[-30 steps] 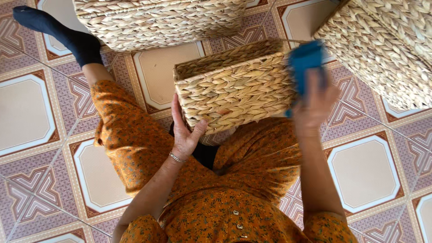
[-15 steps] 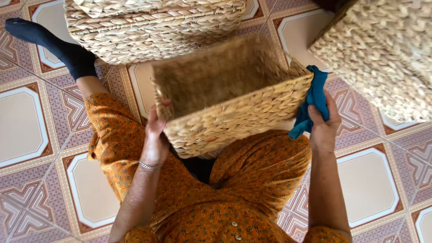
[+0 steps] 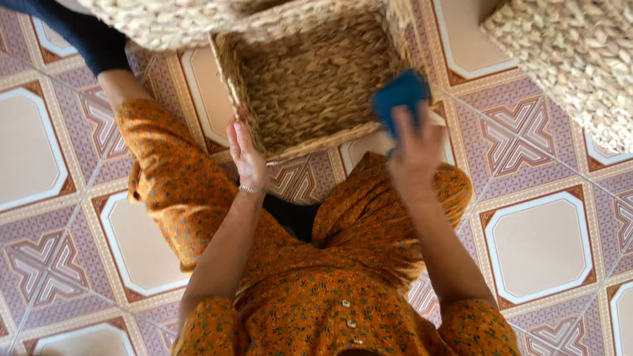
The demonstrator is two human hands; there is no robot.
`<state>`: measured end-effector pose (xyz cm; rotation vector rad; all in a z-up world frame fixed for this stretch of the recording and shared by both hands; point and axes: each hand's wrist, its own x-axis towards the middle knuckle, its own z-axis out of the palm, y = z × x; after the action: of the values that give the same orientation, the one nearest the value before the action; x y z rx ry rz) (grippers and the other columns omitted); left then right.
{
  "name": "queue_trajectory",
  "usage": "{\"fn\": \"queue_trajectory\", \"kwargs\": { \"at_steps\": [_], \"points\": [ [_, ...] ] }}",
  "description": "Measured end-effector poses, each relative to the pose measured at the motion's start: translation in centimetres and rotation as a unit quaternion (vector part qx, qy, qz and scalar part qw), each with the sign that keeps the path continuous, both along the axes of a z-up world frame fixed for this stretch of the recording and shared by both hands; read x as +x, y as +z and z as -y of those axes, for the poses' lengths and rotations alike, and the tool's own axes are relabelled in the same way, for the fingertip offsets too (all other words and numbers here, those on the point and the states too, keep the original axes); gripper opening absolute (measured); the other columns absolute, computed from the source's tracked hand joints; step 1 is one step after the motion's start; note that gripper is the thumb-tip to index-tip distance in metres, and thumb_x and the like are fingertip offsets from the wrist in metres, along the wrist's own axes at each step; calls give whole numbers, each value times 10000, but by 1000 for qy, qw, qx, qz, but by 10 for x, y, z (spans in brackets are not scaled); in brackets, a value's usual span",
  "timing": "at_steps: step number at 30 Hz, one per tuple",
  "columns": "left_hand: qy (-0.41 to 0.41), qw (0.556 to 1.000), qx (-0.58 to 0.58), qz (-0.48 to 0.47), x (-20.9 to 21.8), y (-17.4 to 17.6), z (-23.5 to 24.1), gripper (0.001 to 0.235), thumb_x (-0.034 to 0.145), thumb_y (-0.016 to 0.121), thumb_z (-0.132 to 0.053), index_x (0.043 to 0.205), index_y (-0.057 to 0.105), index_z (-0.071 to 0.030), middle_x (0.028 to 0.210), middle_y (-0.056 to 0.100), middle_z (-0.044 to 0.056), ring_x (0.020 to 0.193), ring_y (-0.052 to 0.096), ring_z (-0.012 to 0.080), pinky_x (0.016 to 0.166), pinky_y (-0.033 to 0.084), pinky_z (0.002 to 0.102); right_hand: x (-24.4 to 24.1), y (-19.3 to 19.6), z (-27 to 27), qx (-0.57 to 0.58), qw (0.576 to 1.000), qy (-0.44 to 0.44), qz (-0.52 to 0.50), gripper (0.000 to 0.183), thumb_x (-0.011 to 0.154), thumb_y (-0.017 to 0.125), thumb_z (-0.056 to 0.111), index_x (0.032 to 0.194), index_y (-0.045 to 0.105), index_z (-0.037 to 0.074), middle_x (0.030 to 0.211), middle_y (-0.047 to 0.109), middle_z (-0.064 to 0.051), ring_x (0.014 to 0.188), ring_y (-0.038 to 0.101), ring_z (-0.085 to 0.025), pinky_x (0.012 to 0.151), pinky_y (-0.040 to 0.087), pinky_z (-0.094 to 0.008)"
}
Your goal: The person sits on a tiled floor and wipes the exterior and interior surfaces of several woven baskets using a blue cloth. They handle each basket one at a time, turning them over to clean all sides.
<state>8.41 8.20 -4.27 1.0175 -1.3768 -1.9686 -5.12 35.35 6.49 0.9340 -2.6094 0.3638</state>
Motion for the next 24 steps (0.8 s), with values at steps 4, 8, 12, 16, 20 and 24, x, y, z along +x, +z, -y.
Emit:
{"fn": "queue_trajectory", "kwargs": {
  "at_steps": [4,8,12,16,20,24],
  "points": [
    [-1,999,-49,-8,3,-7,4,512,1123,367,-442,1359,605,-55,1444,563,128,1418,436,260,1239,272,435,74,-4,89,-25,989,145,26,494,1069,692,88,1520,500,152,1402,531,-301,1126,622,-440,748,547,-473],
    [-62,975,190,-99,16,-5,22,438,1113,455,-399,1351,593,-57,1236,599,110,1189,531,296,1096,428,488,128,-5,135,-42,972,223,60,519,962,647,83,1461,523,158,1439,519,-249,934,604,-317,739,579,-432],
    [-75,992,88,-44,12,-1,28,439,1084,506,-370,1415,532,-83,1219,610,82,1236,518,285,1142,376,507,92,7,101,34,975,220,24,471,911,683,107,1342,624,285,1333,611,-118,837,606,-271,594,534,-353],
    [-91,996,-12,14,8,-2,21,531,1056,448,-469,1460,459,-125,1258,619,88,1371,487,287,1229,278,522,27,27,24,89,992,76,42,532,847,685,-66,1331,645,152,1286,669,-77,931,601,-308,838,519,-456],
    [-76,996,-30,19,3,-10,8,628,1071,344,-596,1367,543,-79,1415,561,85,1483,391,277,1256,250,538,-8,31,-19,85,996,-26,-29,690,779,689,-34,1452,581,75,1426,540,-236,1191,564,-404,980,443,-512],
    [-54,996,-72,15,-1,-22,5,696,1079,297,-662,1374,553,-87,1463,515,112,1514,346,296,1276,218,536,40,-3,38,47,998,-18,25,656,964,630,-22,1577,474,153,1562,454,-232,1316,498,-388,1069,481,-443]
  ]
}}
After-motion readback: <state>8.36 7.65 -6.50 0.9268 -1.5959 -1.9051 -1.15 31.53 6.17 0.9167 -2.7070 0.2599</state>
